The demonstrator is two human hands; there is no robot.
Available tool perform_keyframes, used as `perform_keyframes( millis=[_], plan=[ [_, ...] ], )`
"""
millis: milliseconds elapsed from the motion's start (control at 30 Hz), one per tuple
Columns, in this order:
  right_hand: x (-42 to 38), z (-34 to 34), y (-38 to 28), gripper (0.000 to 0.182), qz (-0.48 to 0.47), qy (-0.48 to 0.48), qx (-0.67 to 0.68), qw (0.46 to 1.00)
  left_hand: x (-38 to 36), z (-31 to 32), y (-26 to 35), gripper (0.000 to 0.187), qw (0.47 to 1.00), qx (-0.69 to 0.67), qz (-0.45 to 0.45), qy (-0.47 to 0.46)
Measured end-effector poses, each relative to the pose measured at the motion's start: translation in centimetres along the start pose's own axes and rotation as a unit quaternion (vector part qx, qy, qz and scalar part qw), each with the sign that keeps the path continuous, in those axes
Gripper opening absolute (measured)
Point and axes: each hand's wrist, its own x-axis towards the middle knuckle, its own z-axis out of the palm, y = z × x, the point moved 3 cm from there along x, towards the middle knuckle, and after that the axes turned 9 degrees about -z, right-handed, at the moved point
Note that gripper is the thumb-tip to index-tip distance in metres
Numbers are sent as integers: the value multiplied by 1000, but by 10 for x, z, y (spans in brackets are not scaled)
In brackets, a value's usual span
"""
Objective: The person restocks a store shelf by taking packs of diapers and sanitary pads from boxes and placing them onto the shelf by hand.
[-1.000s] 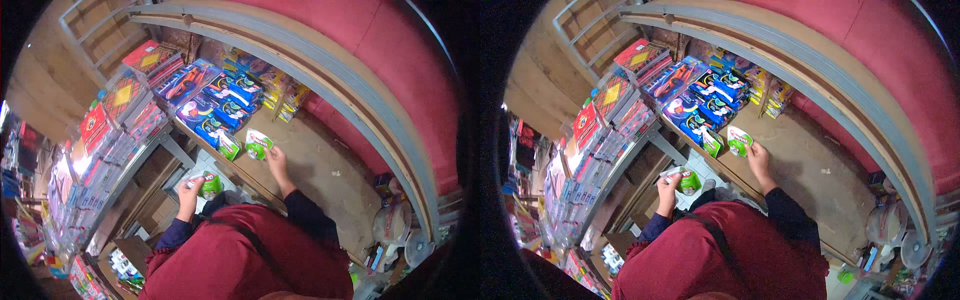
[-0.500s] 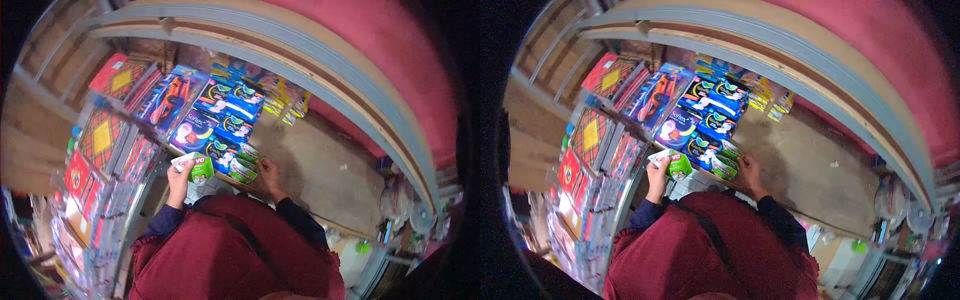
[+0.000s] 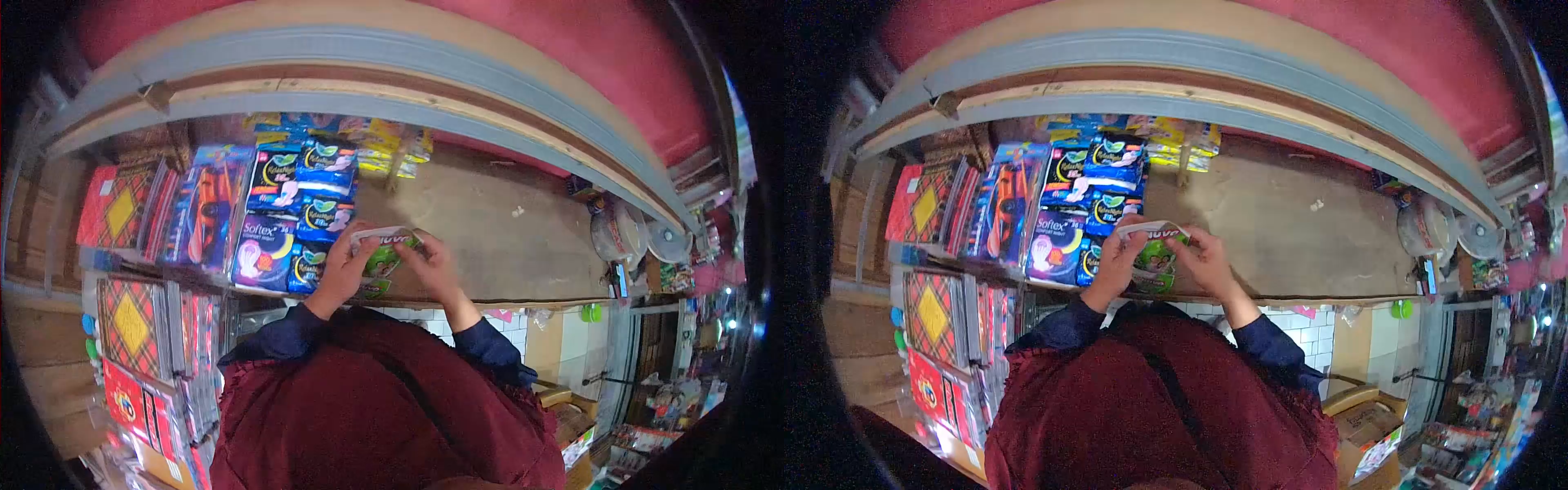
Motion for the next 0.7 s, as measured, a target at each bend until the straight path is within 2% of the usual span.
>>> perform_keyframes(
  millis=[33,67,167,200,233,300,433,467,533,633,700],
  plan=[
    [5,-8,-1,22,6,-2,-38,999,9,2,6,26,1000,1,13,-25],
    [10,-14,-2,19,12,-6,-75,997,19,-3,9,33,992,79,86,-40],
    [18,-29,4,14,45,151,22,987,28,-29,-5,43,996,79,36,14],
    [21,-35,19,12,35,166,45,985,29,-40,-16,46,998,58,-16,-8],
    [24,-34,32,12,39,167,50,984,24,-46,-16,45,998,55,-14,-5],
    [27,-28,57,13,50,164,64,983,8,-56,-15,42,999,51,-17,7],
    [17,11,122,16,188,110,123,968,-12,-62,-51,42,999,12,-24,25],
    [9,20,150,16,181,79,144,970,-17,-57,-57,44,996,-76,-52,-2],
    [-11,33,201,17,166,18,186,968,-26,-53,-68,47,997,0,-81,-8],
    [-17,38,203,22,214,48,74,973,-31,-52,-75,49,995,43,-92,-23],
    [-13,39,200,24,202,17,104,974,-33,-53,-74,49,993,55,-97,-39]
  ],
)
